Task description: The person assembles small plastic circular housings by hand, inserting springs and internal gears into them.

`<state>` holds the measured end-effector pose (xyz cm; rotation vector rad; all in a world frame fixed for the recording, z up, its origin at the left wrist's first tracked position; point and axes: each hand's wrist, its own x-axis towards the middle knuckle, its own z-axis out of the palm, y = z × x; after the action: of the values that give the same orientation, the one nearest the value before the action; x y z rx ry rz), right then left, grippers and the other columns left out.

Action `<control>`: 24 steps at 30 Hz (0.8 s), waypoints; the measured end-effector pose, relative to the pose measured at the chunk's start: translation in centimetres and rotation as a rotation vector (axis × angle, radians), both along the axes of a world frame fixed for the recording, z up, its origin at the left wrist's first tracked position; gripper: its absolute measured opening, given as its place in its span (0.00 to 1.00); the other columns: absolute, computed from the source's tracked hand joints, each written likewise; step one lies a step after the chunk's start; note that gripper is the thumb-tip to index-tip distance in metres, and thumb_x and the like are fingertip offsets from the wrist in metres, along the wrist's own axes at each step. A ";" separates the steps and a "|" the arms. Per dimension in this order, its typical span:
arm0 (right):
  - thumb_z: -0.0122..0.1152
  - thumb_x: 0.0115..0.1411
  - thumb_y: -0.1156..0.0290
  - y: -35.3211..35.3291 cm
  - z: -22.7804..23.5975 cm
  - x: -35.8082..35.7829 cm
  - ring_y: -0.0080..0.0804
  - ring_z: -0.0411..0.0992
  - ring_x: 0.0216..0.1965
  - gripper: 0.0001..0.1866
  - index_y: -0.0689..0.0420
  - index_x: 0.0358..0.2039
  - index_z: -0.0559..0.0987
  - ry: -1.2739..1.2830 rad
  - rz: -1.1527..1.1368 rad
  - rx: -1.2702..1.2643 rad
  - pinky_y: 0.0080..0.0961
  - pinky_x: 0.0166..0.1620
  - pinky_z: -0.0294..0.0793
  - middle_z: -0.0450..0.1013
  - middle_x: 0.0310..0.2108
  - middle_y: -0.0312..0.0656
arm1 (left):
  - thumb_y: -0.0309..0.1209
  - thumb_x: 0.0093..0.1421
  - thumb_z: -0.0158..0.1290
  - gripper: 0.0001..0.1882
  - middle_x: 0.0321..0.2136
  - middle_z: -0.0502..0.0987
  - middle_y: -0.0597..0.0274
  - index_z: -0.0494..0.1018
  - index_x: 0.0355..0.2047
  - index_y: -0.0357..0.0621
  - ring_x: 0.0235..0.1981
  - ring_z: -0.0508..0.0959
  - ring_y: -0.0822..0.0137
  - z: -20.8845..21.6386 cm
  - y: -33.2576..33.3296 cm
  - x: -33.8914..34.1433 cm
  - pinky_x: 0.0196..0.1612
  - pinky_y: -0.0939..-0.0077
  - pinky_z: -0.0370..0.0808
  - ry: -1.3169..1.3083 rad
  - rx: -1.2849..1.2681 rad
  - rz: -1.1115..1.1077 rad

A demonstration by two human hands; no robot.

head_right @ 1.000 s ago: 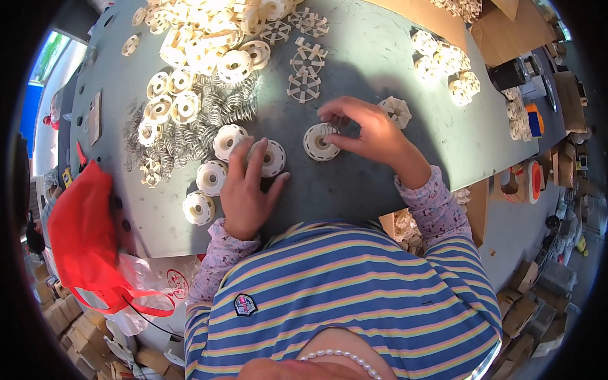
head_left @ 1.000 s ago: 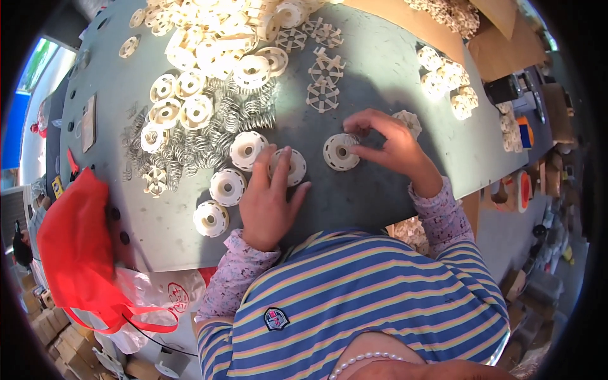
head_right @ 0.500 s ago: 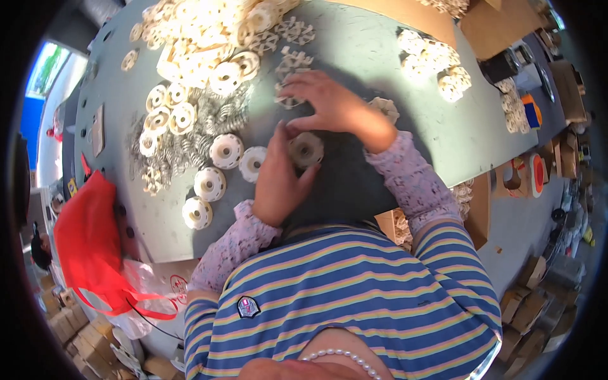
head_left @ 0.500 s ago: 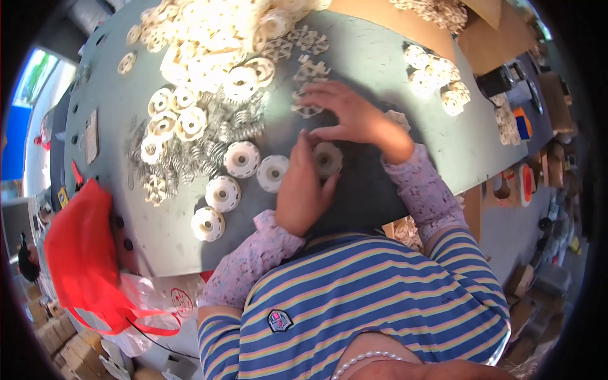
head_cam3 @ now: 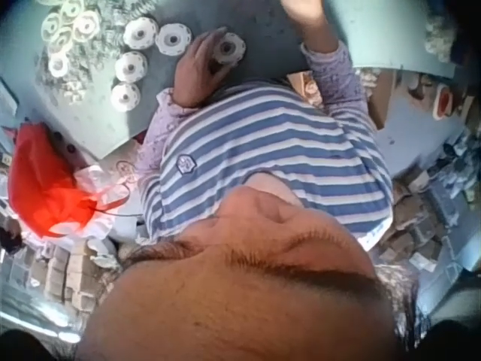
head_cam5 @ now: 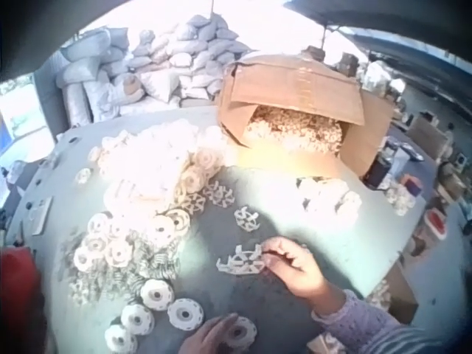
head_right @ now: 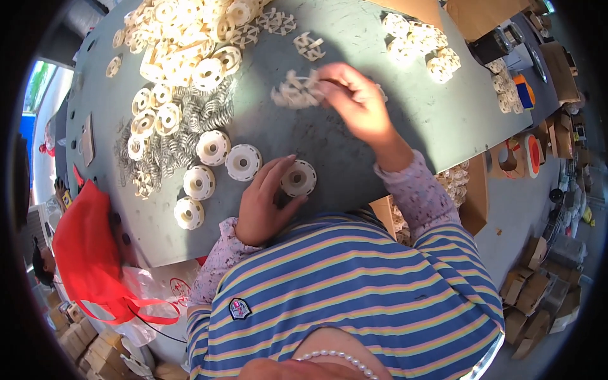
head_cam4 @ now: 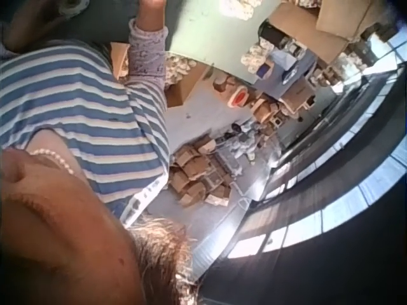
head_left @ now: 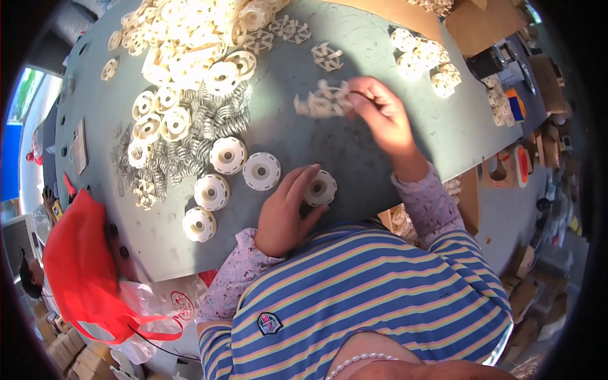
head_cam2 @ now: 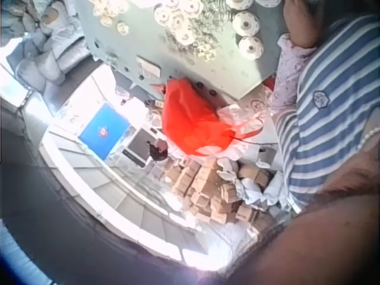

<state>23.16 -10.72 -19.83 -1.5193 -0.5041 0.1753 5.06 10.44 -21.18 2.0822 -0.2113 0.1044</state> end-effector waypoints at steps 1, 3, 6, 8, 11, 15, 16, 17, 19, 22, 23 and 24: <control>0.60 0.74 0.71 -1.3 -0.3 -0.5 0.19 0.76 0.35 0.10 0.60 0.51 0.80 0.155 0.058 0.027 0.20 0.39 0.77 0.80 0.39 0.34 | 0.29 0.53 0.72 0.39 0.59 0.77 0.49 0.72 0.66 0.44 0.53 0.83 0.48 -0.1 0.2 -0.1 0.52 0.60 0.82 -0.006 -0.003 -0.027; 0.60 0.74 0.71 -3.4 -0.6 -2.4 0.19 0.75 0.34 0.10 0.60 0.51 0.80 0.328 0.064 -0.111 0.20 0.38 0.77 0.80 0.39 0.34 | 0.29 0.53 0.72 0.39 0.60 0.78 0.49 0.72 0.66 0.45 0.52 0.83 0.50 -0.1 0.5 -0.2 0.51 0.62 0.82 -0.004 -0.008 -0.054; 0.60 0.73 0.70 -4.6 -2.0 -3.8 0.20 0.75 0.32 0.12 0.60 0.53 0.80 0.408 0.091 -0.302 0.22 0.37 0.77 0.80 0.37 0.35 | 0.27 0.54 0.71 0.34 0.60 0.78 0.51 0.76 0.62 0.45 0.51 0.84 0.52 0.1 0.5 0.0 0.49 0.65 0.83 0.068 -0.050 -0.063; 0.64 0.70 0.70 -4.1 -2.3 -4.4 0.27 0.78 0.32 0.15 0.58 0.56 0.80 -0.046 -0.075 -0.528 0.27 0.39 0.80 0.81 0.41 0.39 | 0.26 0.55 0.70 0.29 0.60 0.78 0.51 0.79 0.58 0.45 0.50 0.85 0.54 -1.2 0.6 0.2 0.48 0.67 0.83 -0.035 -0.045 -0.067; 0.69 0.64 0.70 -3.1 -0.1 -5.2 0.36 0.81 0.36 0.23 0.56 0.59 0.79 -0.345 -0.180 -0.800 0.31 0.43 0.81 0.80 0.50 0.43 | 0.24 0.55 0.69 0.27 0.59 0.79 0.51 0.80 0.56 0.44 0.51 0.85 0.53 -0.9 0.4 -0.2 0.48 0.66 0.83 0.031 -0.074 -0.053; 0.74 0.54 0.73 -3.3 0.7 -3.5 0.38 0.79 0.41 0.32 0.54 0.62 0.78 -0.515 0.147 -0.668 0.34 0.47 0.79 0.75 0.57 0.44 | 0.25 0.54 0.70 0.28 0.60 0.78 0.51 0.80 0.57 0.45 0.51 0.84 0.52 -0.3 0.5 -0.5 0.48 0.66 0.83 0.019 -0.049 -0.087; 0.74 0.54 0.73 -3.6 0.8 -3.0 0.38 0.79 0.41 0.32 0.54 0.62 0.78 -0.509 0.148 -0.669 0.34 0.47 0.79 0.75 0.57 0.44 | 0.26 0.54 0.70 0.28 0.60 0.78 0.51 0.80 0.57 0.45 0.52 0.84 0.52 0.1 0.3 -0.4 0.49 0.66 0.83 0.007 -0.043 -0.072; 0.75 0.54 0.74 -3.7 1.1 -2.6 0.36 0.77 0.39 0.33 0.54 0.62 0.78 -0.383 0.169 -0.698 0.32 0.45 0.79 0.76 0.55 0.43 | 0.27 0.55 0.71 0.28 0.60 0.78 0.50 0.80 0.57 0.45 0.52 0.84 0.52 0.2 0.3 -0.5 0.49 0.65 0.83 -0.007 -0.037 -0.051; 0.79 0.51 0.75 -4.1 1.0 -2.7 0.29 0.74 0.36 0.34 0.54 0.60 0.78 -0.245 0.147 -0.703 0.27 0.42 0.77 0.75 0.50 0.39 | 0.27 0.55 0.71 0.28 0.60 0.78 0.50 0.79 0.58 0.45 0.51 0.84 0.52 0.0 0.5 -0.9 0.48 0.66 0.83 -0.010 -0.031 -0.037; 0.80 0.51 0.73 -5.9 1.0 -3.6 0.28 0.73 0.36 0.33 0.55 0.59 0.79 -0.183 0.073 -0.720 0.27 0.41 0.77 0.75 0.50 0.37 | 0.27 0.55 0.70 0.28 0.60 0.78 0.50 0.80 0.57 0.45 0.48 0.84 0.54 -0.3 0.7 -1.1 0.47 0.67 0.82 0.004 -0.045 -0.028; 0.81 0.51 0.71 -6.3 1.0 -3.9 0.29 0.73 0.36 0.32 0.55 0.58 0.79 -0.164 0.081 -0.705 0.28 0.42 0.77 0.75 0.52 0.38 | 0.26 0.55 0.70 0.27 0.59 0.78 0.50 0.80 0.57 0.45 0.47 0.84 0.55 -0.4 0.7 -0.9 0.45 0.67 0.82 0.020 -0.063 -0.042; 0.81 0.51 0.71 -6.3 0.9 -4.4 0.29 0.73 0.36 0.32 0.55 0.58 0.79 -0.161 0.083 -0.707 0.28 0.42 0.77 0.75 0.52 0.38 | 0.26 0.55 0.70 0.27 0.59 0.78 0.50 0.80 0.57 0.45 0.47 0.84 0.55 -0.5 0.7 -0.8 0.45 0.67 0.82 0.024 -0.065 -0.040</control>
<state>18.80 -17.03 -18.89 -2.2148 -0.6753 0.3200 4.22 11.14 -21.72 2.0123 -0.2323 0.0610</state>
